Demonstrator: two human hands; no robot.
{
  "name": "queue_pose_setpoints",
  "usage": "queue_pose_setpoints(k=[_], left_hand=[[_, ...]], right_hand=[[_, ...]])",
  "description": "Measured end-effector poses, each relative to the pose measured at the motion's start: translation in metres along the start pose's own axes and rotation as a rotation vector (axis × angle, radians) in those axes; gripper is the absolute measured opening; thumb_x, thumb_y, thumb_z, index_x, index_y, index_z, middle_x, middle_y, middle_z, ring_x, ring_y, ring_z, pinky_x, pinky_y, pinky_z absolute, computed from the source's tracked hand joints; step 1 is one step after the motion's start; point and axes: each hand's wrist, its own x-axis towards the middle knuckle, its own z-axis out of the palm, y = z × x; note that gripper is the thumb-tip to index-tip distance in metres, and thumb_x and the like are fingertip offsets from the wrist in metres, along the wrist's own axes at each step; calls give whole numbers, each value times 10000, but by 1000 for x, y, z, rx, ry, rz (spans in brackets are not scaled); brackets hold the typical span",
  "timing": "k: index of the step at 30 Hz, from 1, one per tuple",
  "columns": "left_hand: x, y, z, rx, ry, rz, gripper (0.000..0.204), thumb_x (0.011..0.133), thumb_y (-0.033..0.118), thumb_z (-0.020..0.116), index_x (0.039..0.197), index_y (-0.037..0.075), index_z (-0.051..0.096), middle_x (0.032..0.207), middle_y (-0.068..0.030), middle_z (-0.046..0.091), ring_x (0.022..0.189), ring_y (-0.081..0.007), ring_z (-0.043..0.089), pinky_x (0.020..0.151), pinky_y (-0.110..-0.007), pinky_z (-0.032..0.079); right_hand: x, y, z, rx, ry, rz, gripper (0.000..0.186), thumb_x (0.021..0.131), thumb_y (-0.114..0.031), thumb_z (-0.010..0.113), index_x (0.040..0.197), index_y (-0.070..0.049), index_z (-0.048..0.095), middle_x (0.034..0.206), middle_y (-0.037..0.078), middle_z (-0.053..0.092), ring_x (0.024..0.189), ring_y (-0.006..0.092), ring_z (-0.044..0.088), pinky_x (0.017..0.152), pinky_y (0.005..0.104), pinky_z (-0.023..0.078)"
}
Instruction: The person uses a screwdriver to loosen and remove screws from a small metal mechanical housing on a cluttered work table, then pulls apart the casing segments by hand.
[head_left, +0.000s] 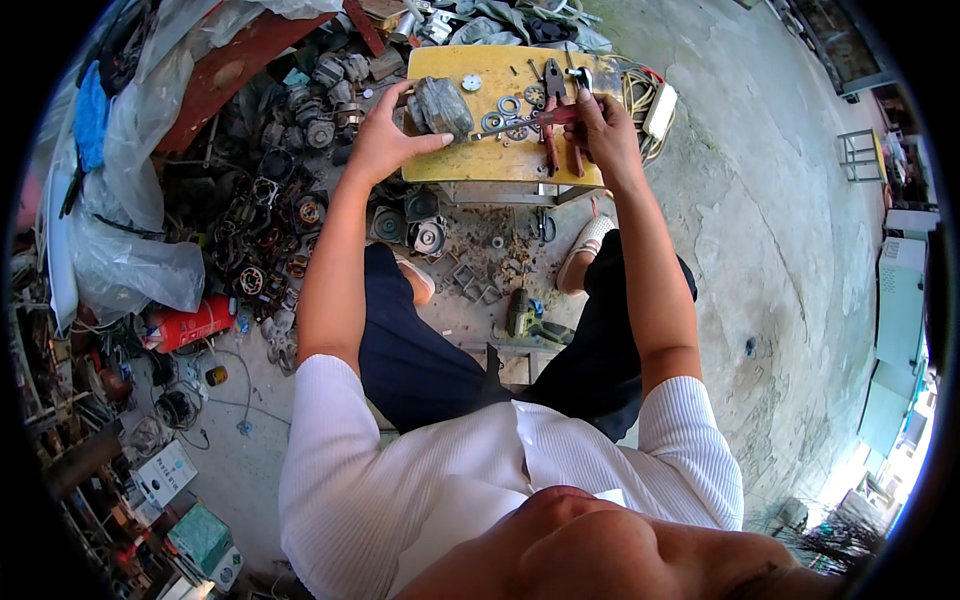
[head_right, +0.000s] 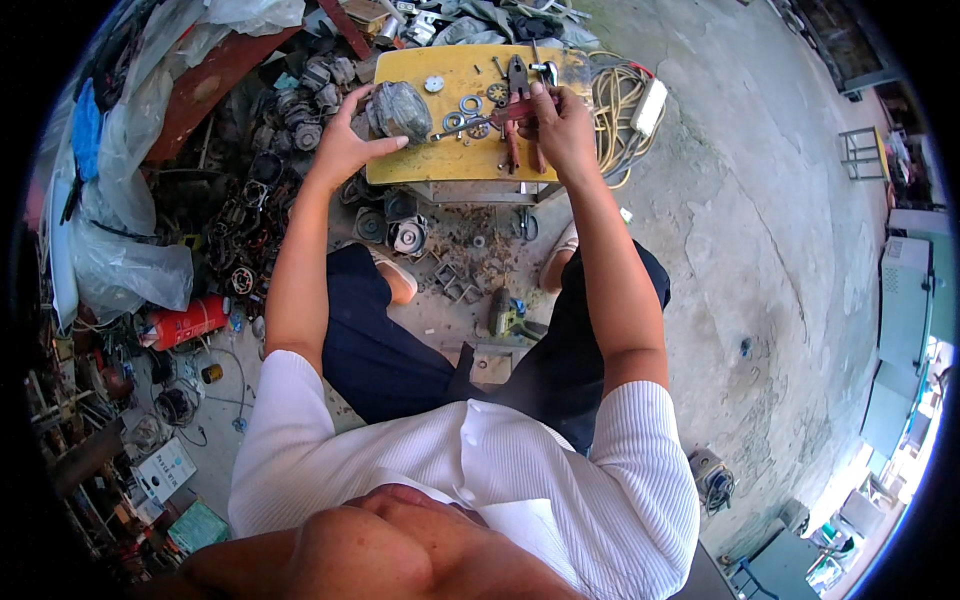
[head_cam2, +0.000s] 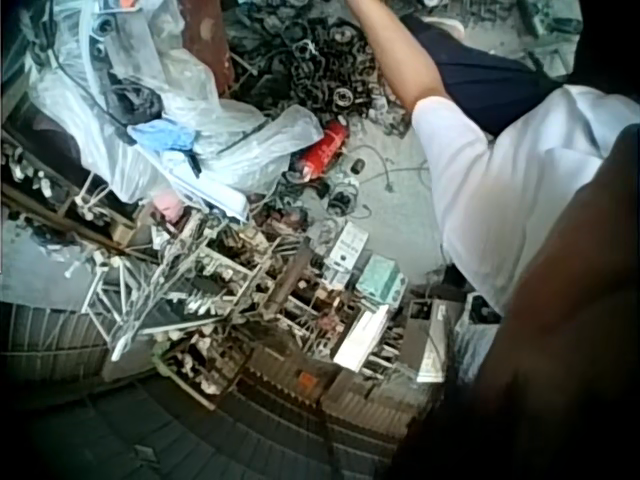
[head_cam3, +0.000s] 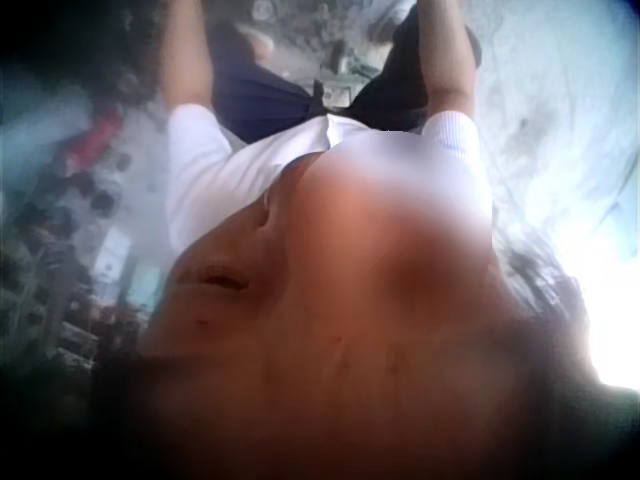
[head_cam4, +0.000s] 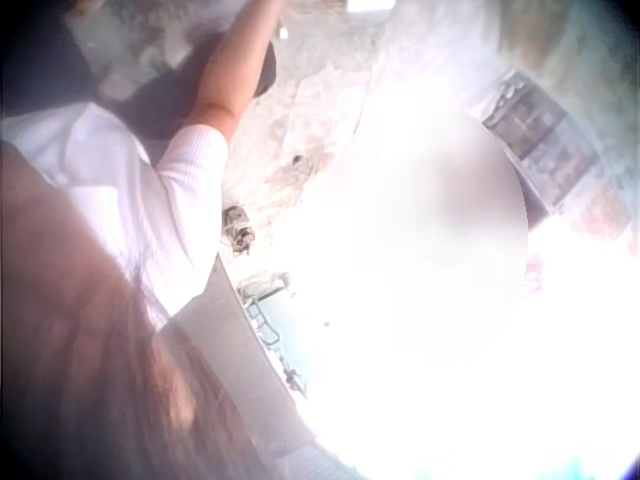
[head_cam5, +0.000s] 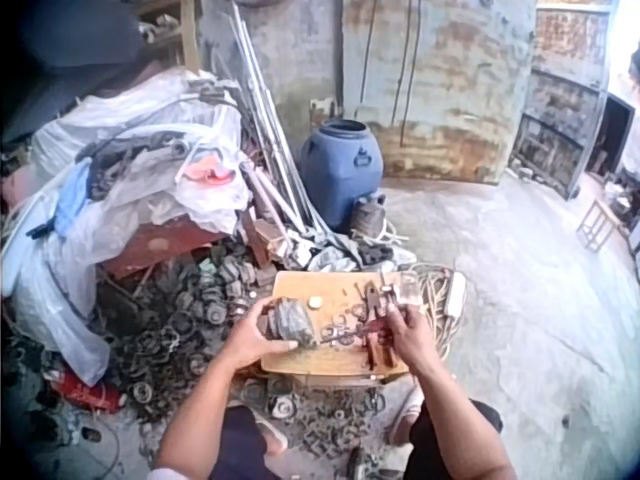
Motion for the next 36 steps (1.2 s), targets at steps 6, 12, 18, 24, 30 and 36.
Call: queue_pose_setpoints(k=[6, 12, 18, 24, 30, 36], left_hand=[[5, -5, -1, -308, -66, -109, 848, 671, 472, 837, 1339, 44, 538, 1173, -122, 646, 1057, -200, 619, 896, -345, 484], [4, 6, 1, -274, -143, -205, 750, 730, 514, 774, 1287, 43, 600, 1087, -98, 681, 989, -173, 638, 842, -333, 493], [7, 12, 3, -352, -150, -205, 856, 732, 522, 772, 1382, 52, 473, 1137, -160, 653, 1020, -209, 633, 852, -349, 491], [12, 9, 1, -312, -169, -212, 905, 726, 539, 778, 1395, 60, 403, 1170, -210, 629, 1047, -245, 627, 871, -379, 487], [11, 17, -4, -302, -186, -233, 915, 709, 562, 786, 1384, 62, 425, 1176, -212, 626, 1053, -256, 625, 877, -387, 487], [8, 14, -6, -236, -146, -184, 887, 701, 569, 792, 1365, 74, 475, 1235, -206, 595, 1102, -257, 603, 906, -389, 480]], right_hand=[[5, -1, -8, 34, 40, 14, 394, 997, -377, 542, 990, 16, 574, 771, 62, 652, 601, 98, 602, 534, 237, 500], [7, -7, -18, -48, 29, 54, 378, 1003, -424, 514, 988, -53, 580, 781, 1, 613, 648, 67, 553, 602, 215, 488], [8, -2, -21, 15, 38, 48, 377, 1000, -429, 519, 995, -58, 584, 770, -7, 609, 633, 57, 543, 592, 207, 477], [10, -3, -17, 81, 70, 53, 404, 1009, -396, 509, 980, 3, 571, 771, 46, 639, 598, 87, 565, 560, 235, 490], [15, 3, -23, 78, 64, 73, 387, 1011, -386, 509, 983, -6, 574, 783, 43, 644, 613, 88, 571, 569, 232, 498], [16, 2, -21, 89, 53, 84, 384, 1011, -391, 509, 964, -16, 582, 777, 28, 637, 627, 81, 571, 576, 227, 496]])
